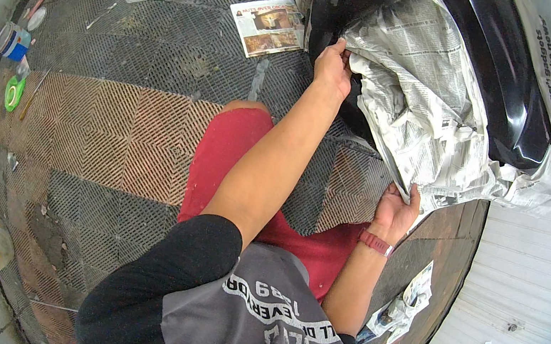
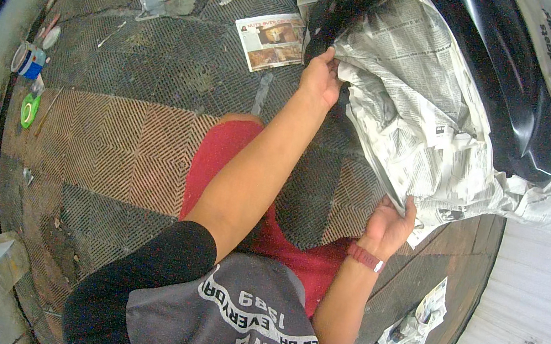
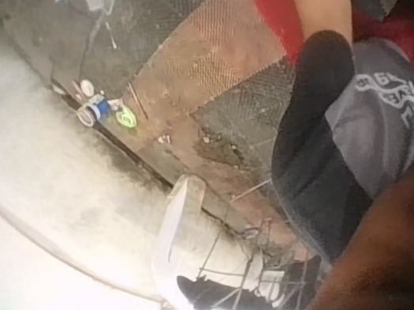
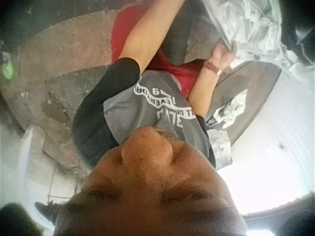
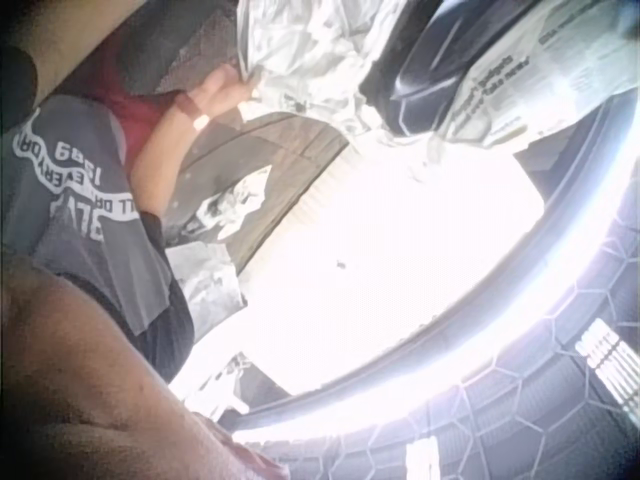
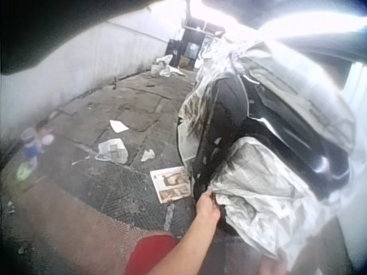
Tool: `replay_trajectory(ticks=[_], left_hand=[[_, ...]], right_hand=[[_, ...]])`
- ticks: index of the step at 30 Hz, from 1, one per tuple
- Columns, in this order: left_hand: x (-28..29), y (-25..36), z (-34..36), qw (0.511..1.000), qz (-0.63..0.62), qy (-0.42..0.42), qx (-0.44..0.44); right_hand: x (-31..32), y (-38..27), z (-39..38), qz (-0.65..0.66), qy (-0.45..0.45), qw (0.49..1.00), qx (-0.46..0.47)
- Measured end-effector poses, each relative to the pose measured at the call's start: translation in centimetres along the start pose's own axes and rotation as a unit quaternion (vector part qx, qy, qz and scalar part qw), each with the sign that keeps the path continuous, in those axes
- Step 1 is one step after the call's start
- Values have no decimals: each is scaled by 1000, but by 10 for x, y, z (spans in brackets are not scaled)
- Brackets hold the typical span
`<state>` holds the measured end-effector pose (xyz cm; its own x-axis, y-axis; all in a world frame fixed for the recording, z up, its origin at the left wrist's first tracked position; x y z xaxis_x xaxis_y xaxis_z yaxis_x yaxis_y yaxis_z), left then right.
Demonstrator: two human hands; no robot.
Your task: The person uses a spray gun to apply paint to a black car bumper. They remove newspaper masking from the bumper, wipe the surface, and reapply newspaper to cover the bumper again.
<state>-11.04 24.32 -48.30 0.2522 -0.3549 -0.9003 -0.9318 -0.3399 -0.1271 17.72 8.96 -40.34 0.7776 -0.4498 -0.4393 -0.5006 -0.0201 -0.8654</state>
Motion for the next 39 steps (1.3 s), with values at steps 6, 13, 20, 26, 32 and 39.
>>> replay_trajectory(ticks=[6,13,20,26,32,39], left_hand=[[-4,-1,-30,999,-15,37,2],[3,-3,-34,999,-12,9,-38],[-1,0,-43,999,25,40,-18],[-21,4,-62,990,138,-18,-33],[-24,-5,-72,988,126,-61,-65],[-44,-22,-100,963,158,-161,-150]], right_hand=[[2,0,-1,1,13,1000,-10],[2,-1,-4,-9,3,1000,-4],[3,-1,-2,-5,-2,1000,-6],[3,0,-2,7,-5,1000,-7],[1,1,-3,-19,8,1000,-5],[3,0,0,-1,8,1000,-6]])
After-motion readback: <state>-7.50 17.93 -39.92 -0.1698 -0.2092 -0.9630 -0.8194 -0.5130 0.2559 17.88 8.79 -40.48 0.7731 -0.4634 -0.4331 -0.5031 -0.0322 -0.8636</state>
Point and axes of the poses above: each hand's wrist, its own z-axis towards the middle knuckle, its own x-axis out of the back of the hand, y = z × x, the point moved 4 cm from there along z, towards the middle knuckle, and after that the axes turned 12 degrees about -z, right-handed, at the moved point
